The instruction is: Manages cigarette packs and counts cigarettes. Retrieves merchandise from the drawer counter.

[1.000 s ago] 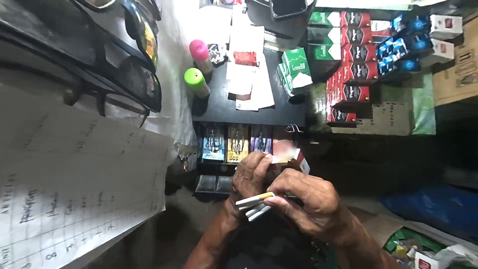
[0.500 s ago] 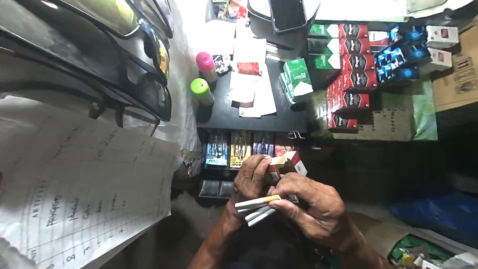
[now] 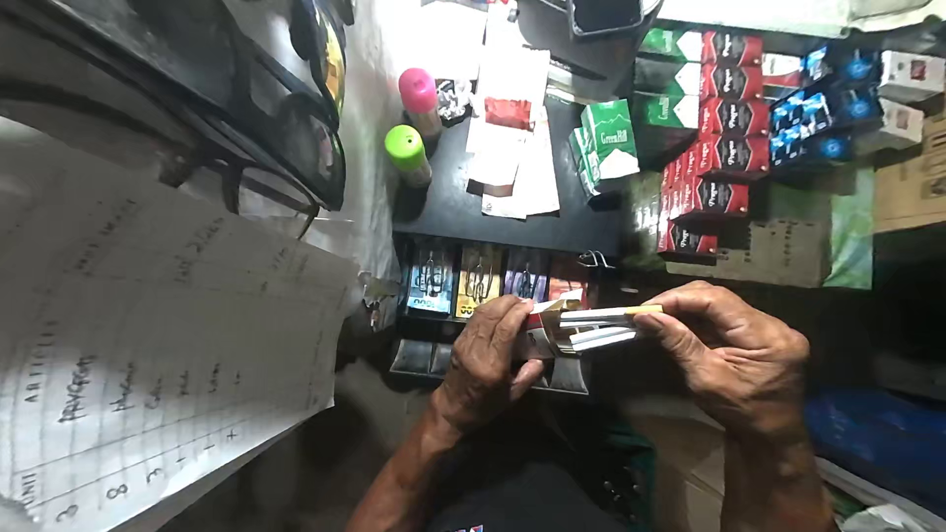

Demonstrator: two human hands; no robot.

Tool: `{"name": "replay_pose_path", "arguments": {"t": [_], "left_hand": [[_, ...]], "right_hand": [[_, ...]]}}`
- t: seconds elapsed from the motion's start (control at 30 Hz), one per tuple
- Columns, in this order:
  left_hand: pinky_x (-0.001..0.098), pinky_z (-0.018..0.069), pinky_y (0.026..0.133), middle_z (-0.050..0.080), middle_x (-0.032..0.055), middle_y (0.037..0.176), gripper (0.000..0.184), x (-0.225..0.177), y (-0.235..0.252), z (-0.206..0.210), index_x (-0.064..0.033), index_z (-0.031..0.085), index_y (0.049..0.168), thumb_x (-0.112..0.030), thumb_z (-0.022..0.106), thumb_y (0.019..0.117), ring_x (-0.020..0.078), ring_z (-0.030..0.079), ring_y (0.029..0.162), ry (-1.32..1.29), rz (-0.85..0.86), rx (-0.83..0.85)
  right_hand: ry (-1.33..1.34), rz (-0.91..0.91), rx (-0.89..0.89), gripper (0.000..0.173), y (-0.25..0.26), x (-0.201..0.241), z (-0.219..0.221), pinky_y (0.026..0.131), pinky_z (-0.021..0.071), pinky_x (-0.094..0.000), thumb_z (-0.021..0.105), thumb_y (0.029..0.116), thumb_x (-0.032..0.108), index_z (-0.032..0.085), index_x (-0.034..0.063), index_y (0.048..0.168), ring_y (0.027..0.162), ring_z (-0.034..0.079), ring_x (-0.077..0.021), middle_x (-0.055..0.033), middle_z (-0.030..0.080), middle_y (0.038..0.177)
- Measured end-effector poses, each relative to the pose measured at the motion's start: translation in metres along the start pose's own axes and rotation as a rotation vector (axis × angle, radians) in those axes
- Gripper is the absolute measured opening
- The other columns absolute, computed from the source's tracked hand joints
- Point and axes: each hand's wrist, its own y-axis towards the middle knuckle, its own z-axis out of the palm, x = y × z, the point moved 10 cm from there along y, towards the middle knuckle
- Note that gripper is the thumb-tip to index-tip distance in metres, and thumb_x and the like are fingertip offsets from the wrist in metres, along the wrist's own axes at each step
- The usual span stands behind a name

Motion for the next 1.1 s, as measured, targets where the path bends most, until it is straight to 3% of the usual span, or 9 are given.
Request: {"name": "replay_pose_path", "arguments": {"t": [0.33, 0.53, 0.73, 0.8, 0.9, 1.03, 1.1], "left_hand": [[0.0378, 0.0572, 0.098, 0.070, 0.0224, 0.119, 0.049, -0.008, 0.008, 0.011, 0.0063, 0.067, 0.121, -0.023, 0.077, 0.0832, 0.0298, 0.068, 0.114, 0.036, -0.007, 0.048], [0.0393, 0.0572, 0.098, 0.069, 0.0234, 0.121, 0.052, -0.007, 0.012, 0.019, 0.0070, 0.066, 0.124, -0.024, 0.077, 0.0829, 0.0313, 0.068, 0.114, 0.027, -0.036, 0.087], [0.0395, 0.0552, 0.102, 0.067, 0.0250, 0.124, 0.056, 0.001, 0.009, 0.020, 0.0087, 0.063, 0.127, -0.024, 0.077, 0.0831, 0.0329, 0.066, 0.119, -0.059, -0.058, 0.069], [0.0394, 0.0548, 0.103, 0.067, 0.0258, 0.125, 0.057, 0.000, 0.011, 0.016, 0.0098, 0.062, 0.127, -0.022, 0.078, 0.0829, 0.0324, 0.065, 0.120, -0.129, -0.060, 0.031], [0.0401, 0.0547, 0.104, 0.067, 0.0262, 0.125, 0.058, -0.004, 0.015, 0.011, 0.0114, 0.061, 0.127, -0.023, 0.079, 0.0834, 0.0317, 0.065, 0.120, -0.197, -0.069, -0.013], [0.0398, 0.0547, 0.104, 0.068, 0.0257, 0.123, 0.058, -0.001, 0.011, 0.008, 0.0126, 0.060, 0.126, -0.022, 0.077, 0.0834, 0.0310, 0.066, 0.119, -0.206, -0.076, -0.029], [0.0398, 0.0544, 0.104, 0.068, 0.0259, 0.123, 0.057, -0.004, 0.009, 0.005, 0.0124, 0.061, 0.126, -0.022, 0.078, 0.0833, 0.0316, 0.066, 0.120, -0.212, -0.072, -0.035]], "right_hand": [[-0.188, -0.130, 0.059, 0.016, 0.007, 0.001, 0.013, 0.082, 0.0575, -0.0181, 0.070, 0.0966, 0.016, 0.070, 0.0007, 0.099, 0.091, 0.067, -0.0033, -0.0036, 0.071, 0.097], [-0.298, -0.204, 0.090, 0.022, 0.000, -0.002, 0.035, 0.084, 0.0593, -0.0279, 0.070, 0.0986, 0.021, 0.073, -0.0010, 0.103, 0.091, 0.070, -0.0141, -0.0123, 0.073, 0.098], [-0.287, -0.180, 0.015, 0.040, -0.005, 0.006, 0.017, 0.100, 0.0563, -0.0353, 0.062, 0.1036, 0.031, 0.068, 0.0003, 0.129, 0.115, 0.066, -0.0202, -0.0170, 0.069, 0.122], [-0.291, -0.206, 0.057, 0.043, -0.010, 0.011, 0.026, 0.108, 0.0510, -0.0397, 0.058, 0.1050, 0.037, 0.067, 0.0063, 0.134, 0.127, 0.060, -0.0245, -0.0178, 0.064, 0.133], [-0.346, -0.224, 0.159, 0.047, -0.018, 0.011, 0.048, 0.113, 0.0460, -0.0455, 0.054, 0.1058, 0.041, 0.064, 0.0115, 0.140, 0.134, 0.055, -0.0313, -0.0225, 0.057, 0.144], [-0.381, -0.241, 0.091, 0.045, -0.016, 0.018, 0.038, 0.115, 0.0439, -0.0467, 0.051, 0.1074, 0.037, 0.061, 0.0107, 0.143, 0.139, 0.051, -0.0327, -0.0238, 0.051, 0.150], [-0.329, -0.284, 0.017, 0.032, -0.019, 0.027, 0.034, 0.111, 0.0495, -0.0425, 0.060, 0.1043, 0.025, 0.067, 0.0146, 0.134, 0.133, 0.056, -0.0287, -0.0203, 0.057, 0.142]]}}
